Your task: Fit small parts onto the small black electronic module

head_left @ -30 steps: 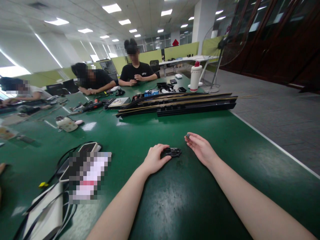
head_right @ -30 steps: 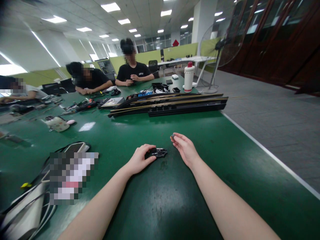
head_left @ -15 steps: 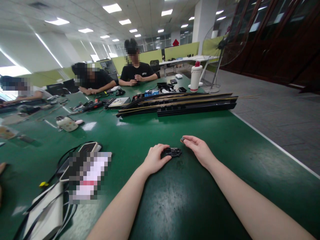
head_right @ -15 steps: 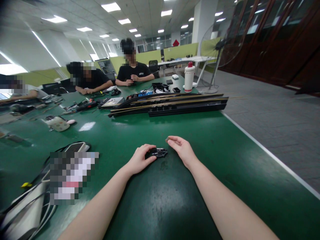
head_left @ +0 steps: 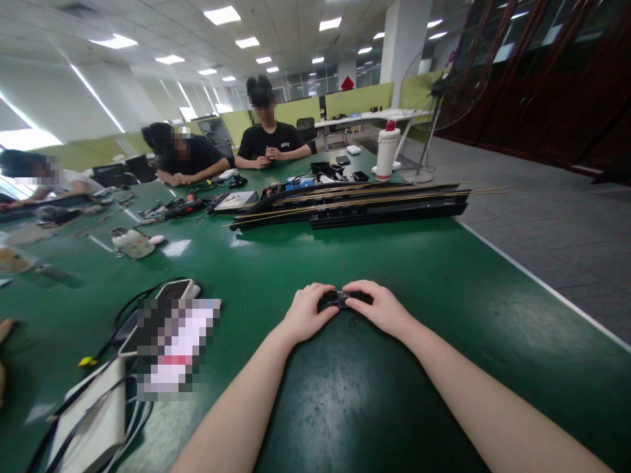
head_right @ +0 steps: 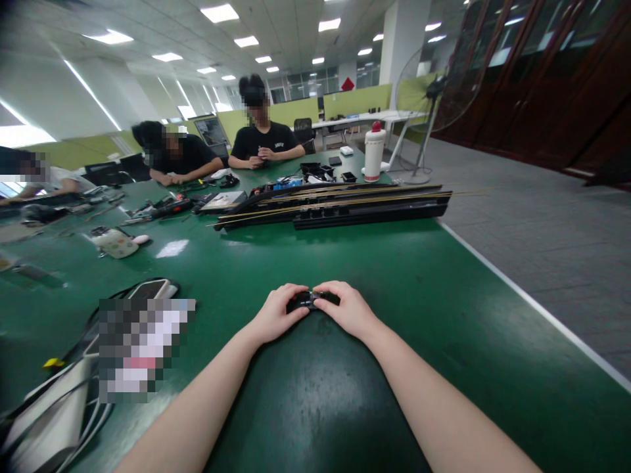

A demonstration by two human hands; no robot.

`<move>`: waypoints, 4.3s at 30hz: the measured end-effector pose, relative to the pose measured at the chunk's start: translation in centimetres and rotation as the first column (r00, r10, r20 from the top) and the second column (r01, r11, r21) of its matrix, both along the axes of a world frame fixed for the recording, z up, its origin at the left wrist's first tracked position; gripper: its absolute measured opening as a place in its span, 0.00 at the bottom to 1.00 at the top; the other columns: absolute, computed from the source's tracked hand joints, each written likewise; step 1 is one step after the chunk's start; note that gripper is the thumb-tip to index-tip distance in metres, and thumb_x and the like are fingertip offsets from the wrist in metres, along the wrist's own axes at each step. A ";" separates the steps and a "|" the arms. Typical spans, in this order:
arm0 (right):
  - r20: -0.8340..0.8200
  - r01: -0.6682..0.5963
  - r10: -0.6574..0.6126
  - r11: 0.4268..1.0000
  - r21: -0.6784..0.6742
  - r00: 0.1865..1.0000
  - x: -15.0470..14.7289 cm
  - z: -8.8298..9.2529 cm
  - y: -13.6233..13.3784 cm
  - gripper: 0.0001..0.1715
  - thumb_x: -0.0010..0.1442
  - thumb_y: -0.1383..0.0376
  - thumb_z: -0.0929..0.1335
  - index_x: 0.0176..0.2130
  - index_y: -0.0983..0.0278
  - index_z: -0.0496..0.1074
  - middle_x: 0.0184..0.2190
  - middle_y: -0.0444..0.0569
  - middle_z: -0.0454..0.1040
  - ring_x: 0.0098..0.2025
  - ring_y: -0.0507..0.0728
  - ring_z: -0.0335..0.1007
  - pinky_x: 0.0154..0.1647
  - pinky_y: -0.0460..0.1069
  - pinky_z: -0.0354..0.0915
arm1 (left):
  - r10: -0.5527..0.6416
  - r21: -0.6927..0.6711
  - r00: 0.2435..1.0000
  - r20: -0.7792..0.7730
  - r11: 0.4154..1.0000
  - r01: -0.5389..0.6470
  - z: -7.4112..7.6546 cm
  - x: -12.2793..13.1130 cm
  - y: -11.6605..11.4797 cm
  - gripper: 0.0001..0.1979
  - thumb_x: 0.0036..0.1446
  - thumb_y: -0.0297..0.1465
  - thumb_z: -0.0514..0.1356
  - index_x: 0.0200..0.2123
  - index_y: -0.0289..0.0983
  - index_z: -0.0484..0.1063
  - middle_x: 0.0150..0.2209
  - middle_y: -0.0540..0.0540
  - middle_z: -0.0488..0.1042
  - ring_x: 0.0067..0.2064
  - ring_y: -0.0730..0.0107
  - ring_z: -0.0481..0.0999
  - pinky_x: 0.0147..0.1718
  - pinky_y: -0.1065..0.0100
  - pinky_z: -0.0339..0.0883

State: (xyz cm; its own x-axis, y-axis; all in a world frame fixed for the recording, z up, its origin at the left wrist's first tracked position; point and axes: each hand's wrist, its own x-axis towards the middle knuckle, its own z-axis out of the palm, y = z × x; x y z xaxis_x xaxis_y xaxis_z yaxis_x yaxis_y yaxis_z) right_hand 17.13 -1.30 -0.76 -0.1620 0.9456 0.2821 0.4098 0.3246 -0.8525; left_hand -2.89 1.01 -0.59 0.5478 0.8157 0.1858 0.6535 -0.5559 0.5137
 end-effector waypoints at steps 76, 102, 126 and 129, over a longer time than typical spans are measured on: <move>0.208 -0.058 0.064 0.998 -0.034 0.976 0.4 0.4 -0.3 0.19 0.51 0.68 0.68 0.45 0.61 0.71 0.44 0.51 0.75 0.47 0.60 0.70 0.51 0.58 0.64 | 0.010 -0.003 1.000 0.005 1.000 -0.010 -0.4 0.1 0.1 0.21 0.56 0.33 0.60 0.53 0.42 0.64 0.49 0.44 0.69 0.51 0.59 0.67 0.49 0.58 0.60; 0.139 -0.063 0.063 0.998 -0.002 0.988 0.3 0.3 -0.1 0.12 0.51 0.67 0.70 0.38 0.59 0.74 0.44 0.49 0.75 0.49 0.59 0.68 0.54 0.58 0.60 | -0.003 0.025 1.000 0.021 1.000 0.003 -0.3 0.1 0.0 0.18 0.54 0.33 0.61 0.49 0.41 0.65 0.46 0.46 0.71 0.48 0.60 0.69 0.46 0.59 0.62; -0.466 0.057 -0.194 0.955 -0.291 0.863 1.0 0.0 0.8 0.21 0.43 0.57 0.73 0.38 0.62 0.71 0.37 0.50 0.78 0.42 0.58 0.73 0.51 0.57 0.64 | 0.014 0.010 1.000 -0.001 1.000 -0.014 -0.1 0.2 -0.1 0.18 0.54 0.34 0.61 0.49 0.42 0.66 0.46 0.46 0.71 0.48 0.59 0.69 0.47 0.59 0.61; -0.511 0.074 -0.230 0.949 -0.307 0.828 1.1 0.1 0.9 0.21 0.42 0.58 0.73 0.37 0.62 0.71 0.37 0.50 0.78 0.43 0.58 0.73 0.53 0.57 0.62 | 0.014 0.015 1.000 0.002 1.000 -0.014 -0.1 0.2 -0.1 0.18 0.54 0.33 0.61 0.49 0.41 0.66 0.46 0.46 0.71 0.48 0.59 0.69 0.47 0.59 0.61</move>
State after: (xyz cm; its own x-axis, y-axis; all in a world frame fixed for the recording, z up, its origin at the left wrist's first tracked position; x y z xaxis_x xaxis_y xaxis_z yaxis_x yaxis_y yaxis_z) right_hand 18.19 -0.43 -0.64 0.0927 0.9955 0.0189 -0.1095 0.0290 -0.9936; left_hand -2.73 0.93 -0.64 0.5361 0.8204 0.1991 0.6604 -0.5545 0.5064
